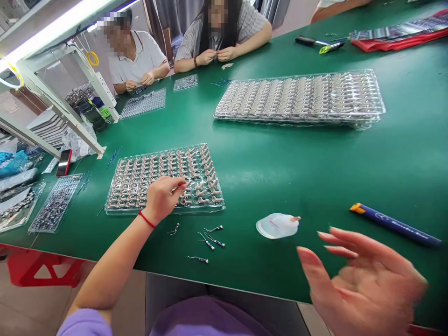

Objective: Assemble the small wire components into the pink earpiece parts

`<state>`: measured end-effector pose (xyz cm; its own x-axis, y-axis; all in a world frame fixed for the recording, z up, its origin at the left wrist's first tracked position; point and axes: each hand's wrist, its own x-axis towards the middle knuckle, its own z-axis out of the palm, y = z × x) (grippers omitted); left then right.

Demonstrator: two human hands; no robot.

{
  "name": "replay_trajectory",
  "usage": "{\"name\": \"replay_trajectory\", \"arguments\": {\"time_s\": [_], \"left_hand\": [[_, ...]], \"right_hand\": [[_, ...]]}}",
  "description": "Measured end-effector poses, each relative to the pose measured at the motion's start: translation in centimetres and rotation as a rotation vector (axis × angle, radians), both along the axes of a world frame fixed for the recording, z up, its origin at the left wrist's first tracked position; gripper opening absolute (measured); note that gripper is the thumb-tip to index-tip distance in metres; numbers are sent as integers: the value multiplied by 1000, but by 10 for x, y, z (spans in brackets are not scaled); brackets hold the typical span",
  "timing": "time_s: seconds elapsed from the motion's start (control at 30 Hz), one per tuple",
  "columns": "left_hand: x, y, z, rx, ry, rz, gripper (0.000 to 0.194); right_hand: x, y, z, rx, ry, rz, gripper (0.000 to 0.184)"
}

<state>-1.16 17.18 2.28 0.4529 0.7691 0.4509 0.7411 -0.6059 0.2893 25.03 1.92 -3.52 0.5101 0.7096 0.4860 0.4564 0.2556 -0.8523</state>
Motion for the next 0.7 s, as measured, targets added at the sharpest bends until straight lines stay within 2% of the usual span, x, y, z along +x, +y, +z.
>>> {"name": "replay_trajectory", "arguments": {"time_s": [0.1,0.2,0.33,0.47,0.57,0.7], "left_hand": [[13,19,-5,-24,48,-14,6],[23,31,-11,-48,118,-33,6],[26,36,-13,-78,204,-75,13],[23,36,-7,-106,246,-80,15],[22,40,-2,-123,250,-41,12],[26,52,2,-156,270,44,19]], "right_hand": [[-6,-10,-2,120,98,-4,41],[-8,-13,-7,135,105,27,42],[-7,-12,-11,130,135,41,38],[-6,-13,-10,124,142,33,33],[-5,-17,-10,123,90,5,28],[-2,-23,-11,147,-90,3,18]]}}
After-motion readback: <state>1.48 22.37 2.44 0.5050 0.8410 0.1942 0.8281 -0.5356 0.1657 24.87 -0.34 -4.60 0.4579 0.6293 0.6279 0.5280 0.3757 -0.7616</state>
